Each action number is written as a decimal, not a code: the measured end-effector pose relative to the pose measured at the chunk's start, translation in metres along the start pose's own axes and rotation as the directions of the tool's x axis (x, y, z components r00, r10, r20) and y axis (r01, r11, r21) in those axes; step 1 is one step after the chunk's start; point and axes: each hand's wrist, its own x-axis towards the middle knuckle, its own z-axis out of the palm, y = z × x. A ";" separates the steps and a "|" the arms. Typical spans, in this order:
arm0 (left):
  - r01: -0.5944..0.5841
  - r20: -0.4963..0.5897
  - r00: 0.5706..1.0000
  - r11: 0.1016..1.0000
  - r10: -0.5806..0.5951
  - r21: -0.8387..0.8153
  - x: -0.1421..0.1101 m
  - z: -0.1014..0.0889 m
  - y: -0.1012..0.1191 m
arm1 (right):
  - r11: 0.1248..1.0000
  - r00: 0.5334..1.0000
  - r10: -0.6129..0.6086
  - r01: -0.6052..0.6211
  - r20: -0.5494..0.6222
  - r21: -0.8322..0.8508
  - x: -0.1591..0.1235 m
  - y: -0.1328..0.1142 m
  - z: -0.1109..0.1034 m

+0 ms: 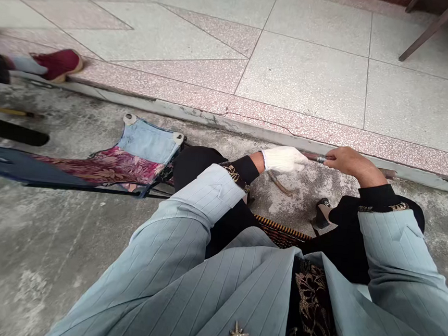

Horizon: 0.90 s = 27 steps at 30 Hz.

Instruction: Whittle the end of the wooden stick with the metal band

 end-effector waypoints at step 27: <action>-0.055 -0.013 0.998 0.796 0.060 -0.603 0.002 0.006 0.005 | 0.882 0.947 0.069 0.088 -0.312 0.462 -0.007 0.001 0.005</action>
